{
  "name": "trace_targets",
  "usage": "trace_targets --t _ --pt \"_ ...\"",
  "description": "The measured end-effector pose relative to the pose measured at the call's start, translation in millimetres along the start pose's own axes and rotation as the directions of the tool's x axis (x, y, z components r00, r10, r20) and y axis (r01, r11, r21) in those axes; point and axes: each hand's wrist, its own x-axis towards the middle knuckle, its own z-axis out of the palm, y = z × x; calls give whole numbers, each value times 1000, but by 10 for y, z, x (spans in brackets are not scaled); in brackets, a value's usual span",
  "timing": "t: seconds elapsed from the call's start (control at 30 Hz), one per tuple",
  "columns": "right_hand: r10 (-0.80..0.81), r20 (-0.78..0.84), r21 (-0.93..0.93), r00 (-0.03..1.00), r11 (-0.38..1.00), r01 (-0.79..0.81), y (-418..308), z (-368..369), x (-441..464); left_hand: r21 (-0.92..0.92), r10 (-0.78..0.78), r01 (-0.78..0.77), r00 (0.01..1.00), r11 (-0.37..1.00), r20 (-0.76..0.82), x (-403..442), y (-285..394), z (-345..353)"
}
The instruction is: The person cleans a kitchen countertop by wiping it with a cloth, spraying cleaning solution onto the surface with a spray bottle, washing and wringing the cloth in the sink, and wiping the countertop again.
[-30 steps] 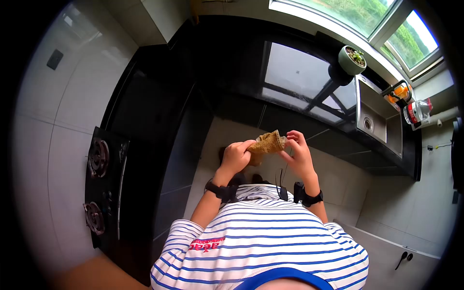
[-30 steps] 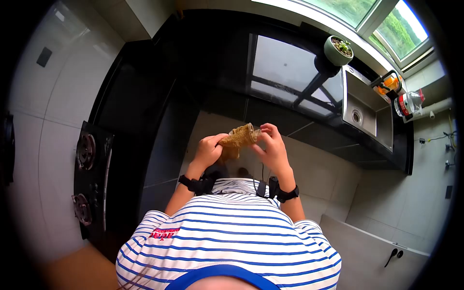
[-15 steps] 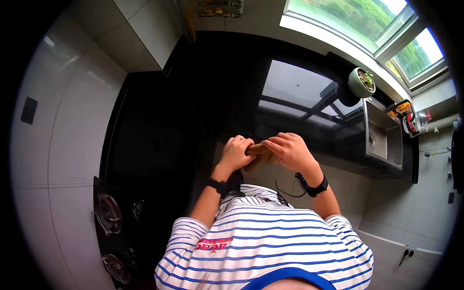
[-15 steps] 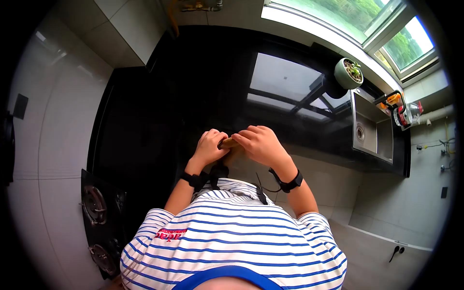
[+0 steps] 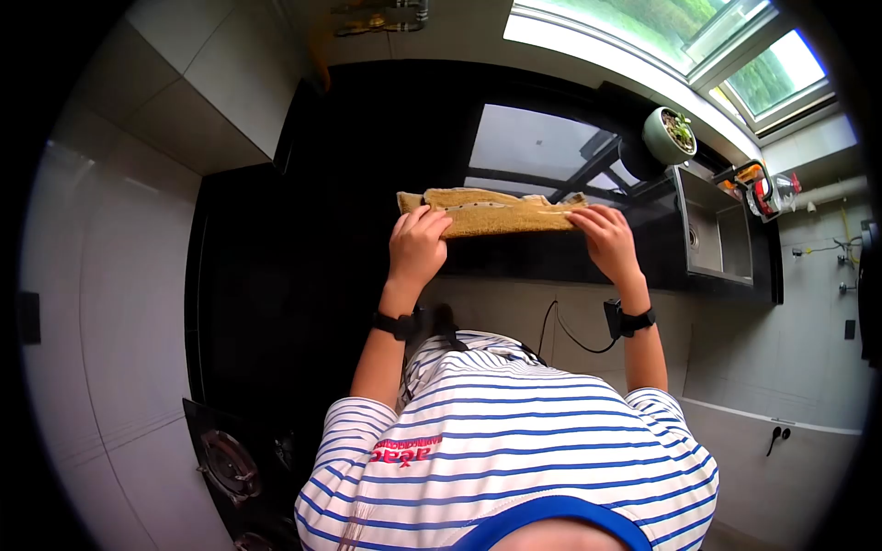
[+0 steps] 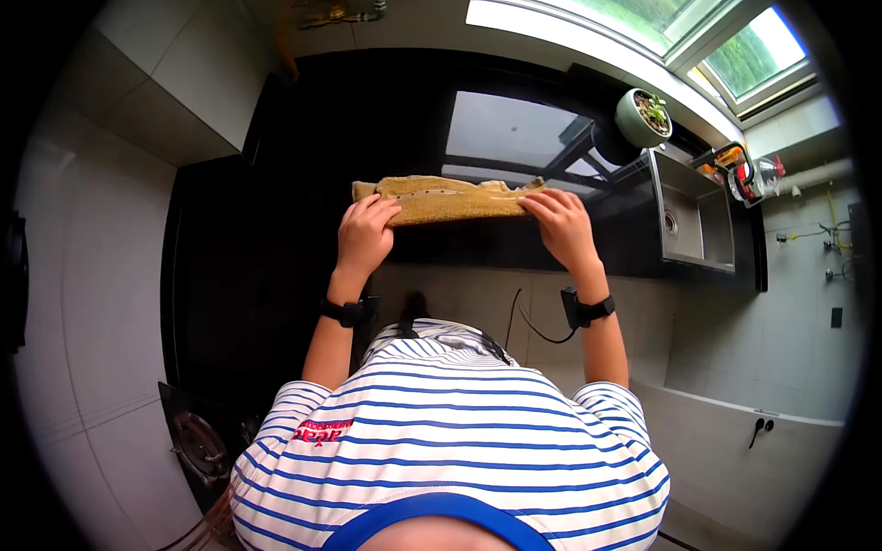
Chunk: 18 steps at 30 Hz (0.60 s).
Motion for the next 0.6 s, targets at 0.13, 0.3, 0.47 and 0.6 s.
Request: trace_targets --t 0.13,0.3,0.47,0.6 --pt "114 401 62 909 987 -151 52 842 -671 140 -169 109 823 984 542 -313 -48 475" --pt "301 479 48 825 929 -367 -232 1310 -460 148 -159 100 866 984 473 -214 -184 1290" --pt "453 544 0 706 842 -540 -244 1997 -227 226 -183 77 850 971 494 78 -159 1918" --pt "537 567 -31 624 771 -636 18 1876 -168 182 -127 49 886 982 445 377 -18 2143"
